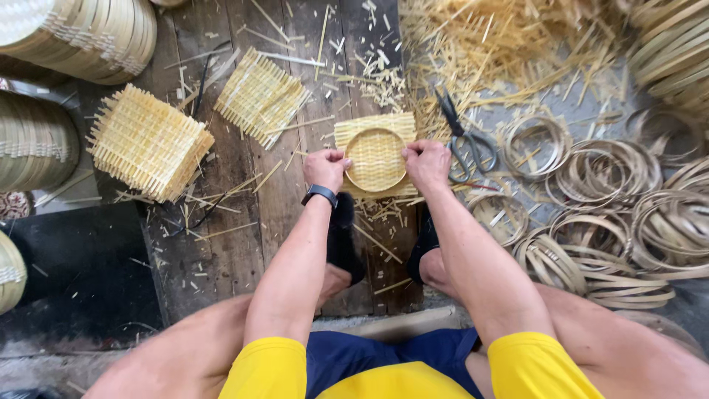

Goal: The person weaves small bamboo baskets by placing a circular frame onto a woven square base, bending the base up to form a bowl shape, and trimming the excess bamboo strips with shears. The finished baskets are stacked on the left side of the workspace.

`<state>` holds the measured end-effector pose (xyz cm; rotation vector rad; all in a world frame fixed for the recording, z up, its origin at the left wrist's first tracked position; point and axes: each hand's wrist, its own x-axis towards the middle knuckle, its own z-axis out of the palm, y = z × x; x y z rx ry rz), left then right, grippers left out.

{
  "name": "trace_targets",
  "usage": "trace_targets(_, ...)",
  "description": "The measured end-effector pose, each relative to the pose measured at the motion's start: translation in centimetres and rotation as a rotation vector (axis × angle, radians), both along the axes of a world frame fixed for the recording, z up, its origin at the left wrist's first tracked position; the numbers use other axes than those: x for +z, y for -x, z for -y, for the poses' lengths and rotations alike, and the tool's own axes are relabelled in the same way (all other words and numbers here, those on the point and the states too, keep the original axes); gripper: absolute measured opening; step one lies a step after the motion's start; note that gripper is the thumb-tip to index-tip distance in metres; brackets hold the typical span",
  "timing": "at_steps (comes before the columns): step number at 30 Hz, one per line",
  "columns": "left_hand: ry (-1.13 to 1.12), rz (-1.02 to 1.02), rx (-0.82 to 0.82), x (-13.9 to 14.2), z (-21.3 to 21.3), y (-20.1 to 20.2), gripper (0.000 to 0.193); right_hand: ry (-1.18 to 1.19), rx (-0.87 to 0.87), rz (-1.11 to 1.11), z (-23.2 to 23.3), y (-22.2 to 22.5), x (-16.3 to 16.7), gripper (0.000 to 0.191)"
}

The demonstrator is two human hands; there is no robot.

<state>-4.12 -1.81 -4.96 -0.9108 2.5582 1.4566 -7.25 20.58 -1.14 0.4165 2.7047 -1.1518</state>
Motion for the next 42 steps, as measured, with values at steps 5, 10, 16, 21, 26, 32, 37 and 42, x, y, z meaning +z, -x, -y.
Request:
trace_targets(5, 0.021, -0.046, -0.065, -0.2, 0.9, 0.2, 0.025, -0.007, -0.033, -0.015, 0.7, 0.1, 0.8, 0.015)
trace_targets(10, -0.066, -0.023, -0.113, 0.5, 1.1, 0.5, 0.027, -0.006, -0.024, -0.001, 0.4, 0.6, 2.7, 0.018)
trace_targets(16, 0.007, -0.031, -0.145, 0.9, 1.1, 0.4, 0.027, 0.07, -0.035, 0.029, 0.0, 0.2, 4.4, 0.021)
trace_targets(21, -0.158, -0.004, -0.083, 0.6, 0.9, 0.7, 0.028, 0.095, -0.046, 0.095, -0.5, 0.5, 5.1, 0.023)
trace_targets(26, -0.182, 0.207, -0.105, 2.3, 0.9, 2.0, 0.024, 0.156, 0.006, 0.232, -1.1, 2.1, 6.3, 0.024)
trace_targets(32, 0.491, -0.117, -0.6, 5.8, -1.1, 5.0, 0.022, -0.02, -0.058, 0.025, 2.1, -2.1, 8.1, 0.039)
trace_targets(37, 0.366, -0.526, -0.731, 4.0, -3.8, 6.5, 0.024, 0.523, -0.517, 0.56, 6.0, -7.2, 7.7, 0.043)
trace_targets(42, 0.32, -0.429, -0.57, 2.2, -4.4, 6.4, 0.021, 0.367, -0.476, 0.359, 6.9, -7.4, 5.0, 0.041)
